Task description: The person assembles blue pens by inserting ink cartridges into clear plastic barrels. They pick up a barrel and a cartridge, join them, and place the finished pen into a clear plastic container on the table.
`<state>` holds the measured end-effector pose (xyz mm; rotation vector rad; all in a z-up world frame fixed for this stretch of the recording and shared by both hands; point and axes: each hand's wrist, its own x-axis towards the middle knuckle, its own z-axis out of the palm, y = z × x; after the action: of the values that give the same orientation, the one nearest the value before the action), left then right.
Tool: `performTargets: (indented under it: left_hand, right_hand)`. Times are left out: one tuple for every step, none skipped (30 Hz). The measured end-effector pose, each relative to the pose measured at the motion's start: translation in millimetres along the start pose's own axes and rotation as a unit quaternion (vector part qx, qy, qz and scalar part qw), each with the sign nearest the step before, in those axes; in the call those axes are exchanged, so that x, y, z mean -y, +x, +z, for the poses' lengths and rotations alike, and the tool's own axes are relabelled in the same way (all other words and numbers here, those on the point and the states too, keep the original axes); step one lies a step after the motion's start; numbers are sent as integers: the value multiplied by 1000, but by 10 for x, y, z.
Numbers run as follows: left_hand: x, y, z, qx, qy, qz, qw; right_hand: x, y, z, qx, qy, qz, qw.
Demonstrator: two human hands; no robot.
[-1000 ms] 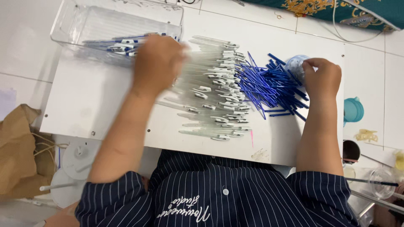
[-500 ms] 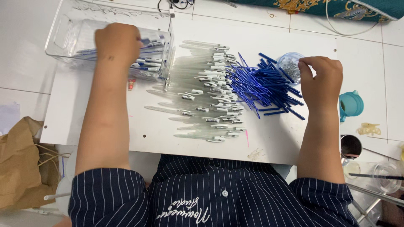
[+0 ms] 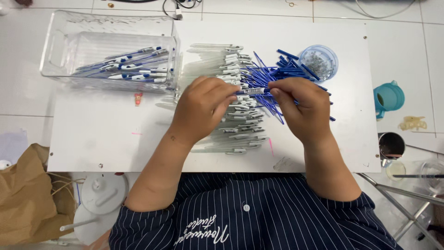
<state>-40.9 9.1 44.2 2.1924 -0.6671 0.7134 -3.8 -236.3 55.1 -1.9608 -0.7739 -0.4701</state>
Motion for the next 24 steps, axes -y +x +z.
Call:
performTargets:
  left_hand:
    - [1, -2, 36, 1, -4, 1, 1000]
    - [-3, -16, 72, -3, -7, -5, 1000]
    - [-8, -30, 106, -8, -11, -11, 1000]
    - [12, -57, 188, -6, -13, -11, 1000]
    - [29, -83, 270, -26, 7, 0, 1000]
    - [44, -108, 356, -46, 26, 12, 999]
    - [5, -113, 353, -43, 23, 12, 999]
    - [-29, -103, 354, -46, 31, 4, 998]
    - [-63, -92, 353, -48, 40, -3, 998]
    - [-35, -120, 388, -46, 38, -1, 998]
    - [-6, -149, 421, -49, 53, 9, 997]
    - [21, -190, 450, -51, 68, 18, 996]
    - [14, -176, 425, -50, 67, 19, 996]
    - [9, -160, 399, -42, 81, 16, 996]
    - [4, -145, 369, -33, 94, 14, 995]
    - [27, -161, 331, -34, 94, 14, 995]
    - [50, -177, 293, -28, 104, 10, 994]
    - [74, -196, 255, -21, 115, 5, 993]
    - [99, -199, 205, -22, 114, 4, 993]
    - [122, -205, 157, -13, 114, -15, 993]
    - [145, -210, 110, -4, 113, -35, 993]
    - [188, -239, 96, -5, 112, -35, 993]
    - [229, -269, 83, -12, 112, -37, 993]
    - [268, -301, 67, -19, 111, -40, 993]
  right_hand:
    - [-36, -32, 9, -1, -3, 2, 1000]
    - [-72, -68, 21, -2, -16, 3, 1000]
    - [-108, -105, 33, -4, -28, 4, 1000]
    - [-191, -157, 72, -4, -29, 6, 1000]
    - [-273, -210, 108, -10, -42, -4, 999]
    - [-355, -268, 139, -17, -55, -13, 998]
    - [-398, -304, 175, -18, -57, -10, 998]
    - [-447, -330, 206, -16, -107, -26, 994]
    - [-496, -355, 235, -13, -156, -40, 987]
    - [-498, -384, 248, -15, -158, -38, 987]
    - [-499, -413, 264, -12, -174, -37, 984]
    - [-497, -447, 286, -7, -188, -35, 981]
    - [-482, -425, 242, -8, -189, -33, 981]
    - [-468, -396, 197, 9, -161, -9, 987]
    - [-451, -365, 155, 27, -132, 15, 991]
    - [-473, -369, 75, 28, -133, 15, 991]
    - [-495, -372, -2, 27, -133, 53, 989]
    - [-517, -377, -80, 27, -132, 91, 987]
    - [-576, -388, -152, 28, -132, 91, 987]
    - [-633, -407, -225, 6, -127, 105, 986]
    - [-690, -425, -299, -16, -122, 120, 985]
    - [-694, -434, -345, -16, -123, 119, 985]
    - [-697, -444, -393, -27, -130, 140, 981]
    - [-698, -457, -439, -37, -137, 161, 977]
